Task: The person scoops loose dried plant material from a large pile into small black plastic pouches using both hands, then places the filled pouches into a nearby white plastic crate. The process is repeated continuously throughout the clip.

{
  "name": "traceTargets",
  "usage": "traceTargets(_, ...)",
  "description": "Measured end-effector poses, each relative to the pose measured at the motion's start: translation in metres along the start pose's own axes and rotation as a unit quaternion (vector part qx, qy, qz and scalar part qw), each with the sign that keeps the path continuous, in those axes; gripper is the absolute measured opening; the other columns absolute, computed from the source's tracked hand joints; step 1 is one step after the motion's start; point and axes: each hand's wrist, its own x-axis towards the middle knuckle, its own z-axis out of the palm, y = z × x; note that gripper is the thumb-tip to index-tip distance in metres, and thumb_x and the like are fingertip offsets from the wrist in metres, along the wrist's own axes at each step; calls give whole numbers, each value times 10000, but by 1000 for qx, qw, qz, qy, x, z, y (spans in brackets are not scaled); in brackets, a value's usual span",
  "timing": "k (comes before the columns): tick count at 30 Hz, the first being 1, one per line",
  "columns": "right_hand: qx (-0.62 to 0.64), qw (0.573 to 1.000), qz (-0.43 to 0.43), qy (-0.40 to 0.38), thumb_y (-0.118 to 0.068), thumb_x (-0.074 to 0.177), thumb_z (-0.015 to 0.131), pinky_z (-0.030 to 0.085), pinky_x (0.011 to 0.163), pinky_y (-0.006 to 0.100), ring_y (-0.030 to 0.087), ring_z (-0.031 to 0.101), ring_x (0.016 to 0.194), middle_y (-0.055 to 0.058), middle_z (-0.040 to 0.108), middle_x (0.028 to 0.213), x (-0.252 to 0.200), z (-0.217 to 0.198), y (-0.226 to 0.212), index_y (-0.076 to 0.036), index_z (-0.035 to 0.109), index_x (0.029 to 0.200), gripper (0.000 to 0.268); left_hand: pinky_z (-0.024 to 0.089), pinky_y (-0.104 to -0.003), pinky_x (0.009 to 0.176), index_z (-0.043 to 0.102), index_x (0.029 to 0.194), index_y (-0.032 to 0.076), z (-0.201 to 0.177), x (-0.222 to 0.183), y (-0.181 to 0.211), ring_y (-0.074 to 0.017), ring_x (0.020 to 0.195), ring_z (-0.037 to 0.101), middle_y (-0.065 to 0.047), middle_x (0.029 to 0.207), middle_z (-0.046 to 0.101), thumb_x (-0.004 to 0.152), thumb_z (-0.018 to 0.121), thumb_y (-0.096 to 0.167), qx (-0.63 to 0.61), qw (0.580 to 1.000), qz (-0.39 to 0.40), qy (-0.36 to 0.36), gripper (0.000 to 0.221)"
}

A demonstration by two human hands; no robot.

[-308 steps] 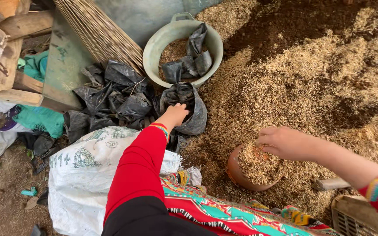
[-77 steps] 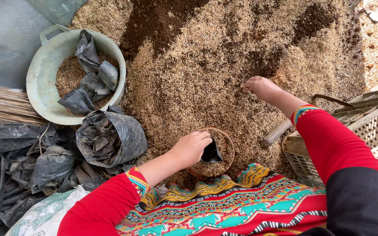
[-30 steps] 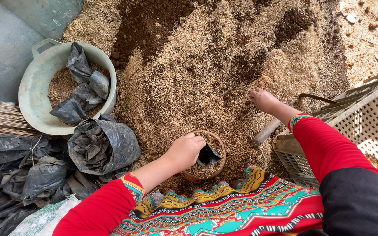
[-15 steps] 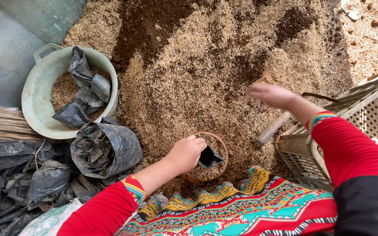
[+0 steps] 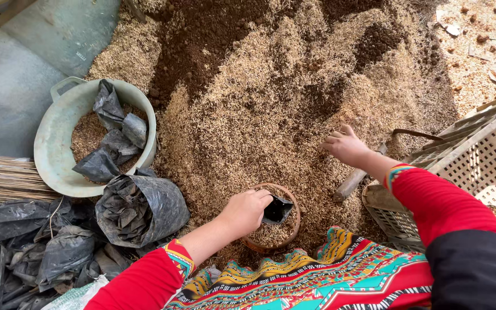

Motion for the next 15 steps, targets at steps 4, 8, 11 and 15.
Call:
traceTargets(4,0,997,1,82,-19,882,643,353,1129,469,187,542,1222,15,598,1293,20,30,7,-189,581,1342,495,570,-413,753,655,940,62,-2,-2,-3,-301,913,654,-70,976,660,761,647,12,5,1000,4,8,185)
traceTargets(8,51,991,-11,125,48,861,661,503,1014,392,215,594,1131,71,613,1189,38,71,28,-105,605,1264,435,570,-414,760,656,928,67,-2,-5,-5,-299,905,654,-66,958,664,761,648,13,8,1000,4,11,176)
traceTargets(11,82,984,-34,155,-6,861,683,516,977,383,209,607,1076,38,643,1116,43,81,35,-131,625,1270,432,569,-415,737,656,924,68,-2,-7,-6,-301,897,653,-63,956,669,770,644,13,8,1000,5,6,163)
traceTargets(15,87,992,30,83,-293,1012,662,476,961,383,175,599,1054,-4,661,1048,39,62,36,-217,710,1151,166,572,-414,744,655,924,69,-2,-8,-8,-298,900,656,-60,967,673,767,638,9,2,1000,6,9,169)
